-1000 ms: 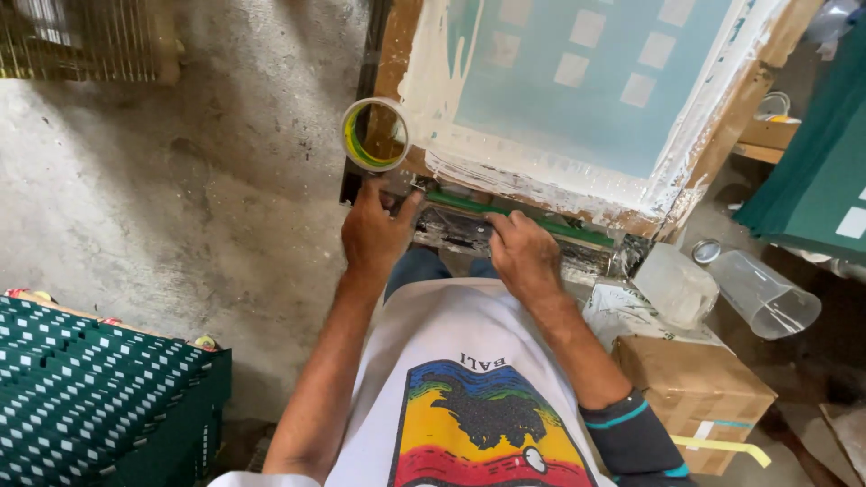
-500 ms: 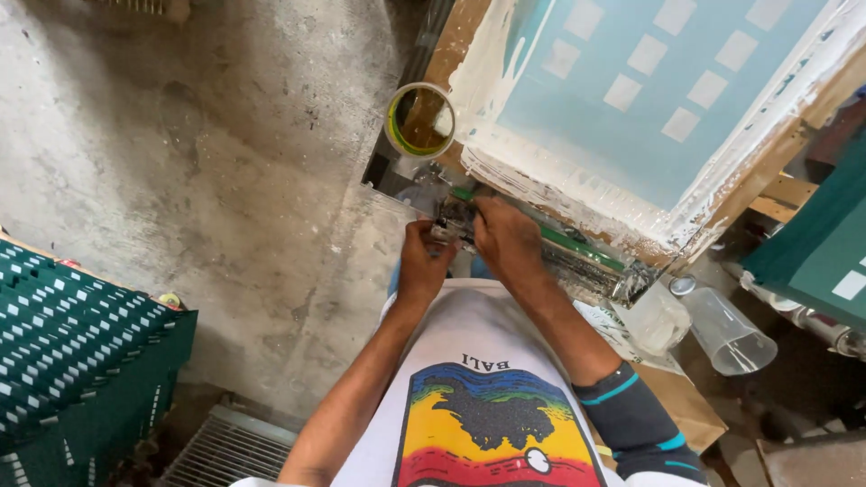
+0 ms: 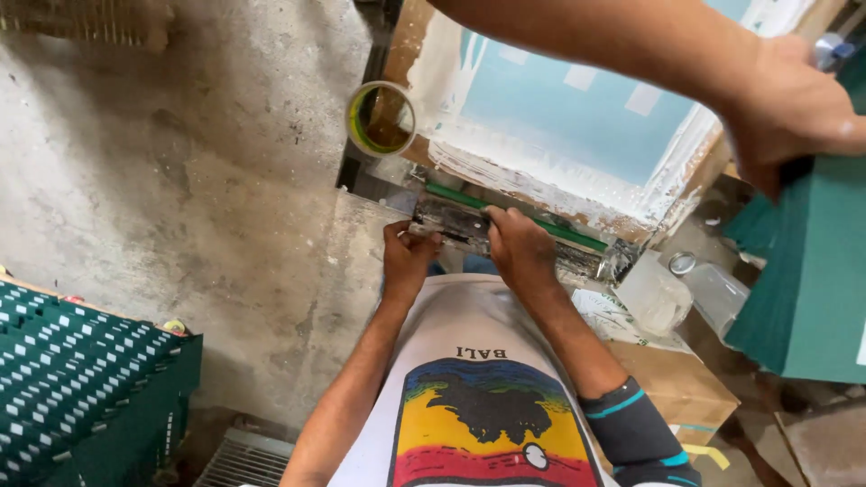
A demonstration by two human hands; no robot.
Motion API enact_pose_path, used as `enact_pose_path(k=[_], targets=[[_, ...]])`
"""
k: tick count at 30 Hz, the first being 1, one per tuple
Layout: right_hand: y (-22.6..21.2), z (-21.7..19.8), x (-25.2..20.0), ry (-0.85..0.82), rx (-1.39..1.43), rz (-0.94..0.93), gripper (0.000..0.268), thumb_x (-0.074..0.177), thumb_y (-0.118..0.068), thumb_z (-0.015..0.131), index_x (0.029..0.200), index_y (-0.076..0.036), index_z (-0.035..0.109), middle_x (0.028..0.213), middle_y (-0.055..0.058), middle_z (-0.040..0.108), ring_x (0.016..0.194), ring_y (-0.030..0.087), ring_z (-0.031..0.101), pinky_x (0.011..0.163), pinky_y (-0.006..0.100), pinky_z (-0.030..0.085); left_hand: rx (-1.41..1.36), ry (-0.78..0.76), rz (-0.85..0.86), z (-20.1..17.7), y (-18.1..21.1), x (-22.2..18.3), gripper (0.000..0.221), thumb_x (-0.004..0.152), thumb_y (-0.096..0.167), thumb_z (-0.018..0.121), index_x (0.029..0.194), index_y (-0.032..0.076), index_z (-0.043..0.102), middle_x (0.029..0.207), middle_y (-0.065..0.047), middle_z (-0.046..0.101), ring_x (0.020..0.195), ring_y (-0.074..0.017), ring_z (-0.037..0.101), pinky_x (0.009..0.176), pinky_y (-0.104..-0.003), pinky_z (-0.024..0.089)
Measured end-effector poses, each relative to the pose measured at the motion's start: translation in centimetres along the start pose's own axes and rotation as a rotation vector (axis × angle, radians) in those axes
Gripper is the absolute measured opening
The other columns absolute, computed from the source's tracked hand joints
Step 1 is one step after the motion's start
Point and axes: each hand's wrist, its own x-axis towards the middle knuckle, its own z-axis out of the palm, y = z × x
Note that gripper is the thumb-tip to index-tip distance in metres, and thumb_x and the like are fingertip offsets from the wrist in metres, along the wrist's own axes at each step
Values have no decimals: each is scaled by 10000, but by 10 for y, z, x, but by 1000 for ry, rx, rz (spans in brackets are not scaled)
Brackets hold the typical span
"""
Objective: Cleaning a screen printing squeegee and preparing a frame with tape in a print shop.
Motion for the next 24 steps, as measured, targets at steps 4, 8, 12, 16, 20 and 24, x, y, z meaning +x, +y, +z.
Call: enact_pose_path(k=[4,8,12,16,20,24], targets=[[35,-4,-26,124,-111,2,206,972,-127,636,1172,-115,684,863,112,658,760,295,673,680,455,546,5,9,-42,0,9,-4,581,906,128,766,1309,-23,375,1026,-138,700,919,-198,731,799,-304,641],[62,-8,-49,203,-172,43,287,926,-122,643,1211,-110,680,875,109,659,770,299,674,665,444,547,18,-31,-27,-3,9,-3,577,916,136,760,1313,-19,370,1046,-163,695,929,-229,743,804,-322,641],[86,-12,-67,275,-211,61,309,938,-107,651,1246,-106,677,883,99,651,816,287,676,689,439,543,-11,-7,-33,-5,1,2,546,912,106,746,1287,-14,368,1059,-172,699,903,-239,738,783,-356,639],[104,-18,-79,360,-258,66,318,915,-129,680,1232,-140,690,907,90,652,836,298,664,713,446,541,-23,-2,-39,-8,3,1,523,936,89,736,1292,-9,366,1037,-184,694,902,-245,744,802,-365,644],[123,-26,-94,373,-308,123,310,913,-126,684,1222,-149,697,884,74,646,848,291,671,695,458,519,-41,-3,-45,-9,-1,2,525,930,79,732,1296,-2,364,1048,-188,683,896,-260,735,788,-380,640],[136,-32,-102,351,-312,114,352,896,-99,681,1247,-121,694,889,93,636,829,301,664,690,446,515,-91,-1,-59,-7,-2,1,524,934,91,721,1301,19,354,1082,-152,666,942,-244,716,814,-377,637]])
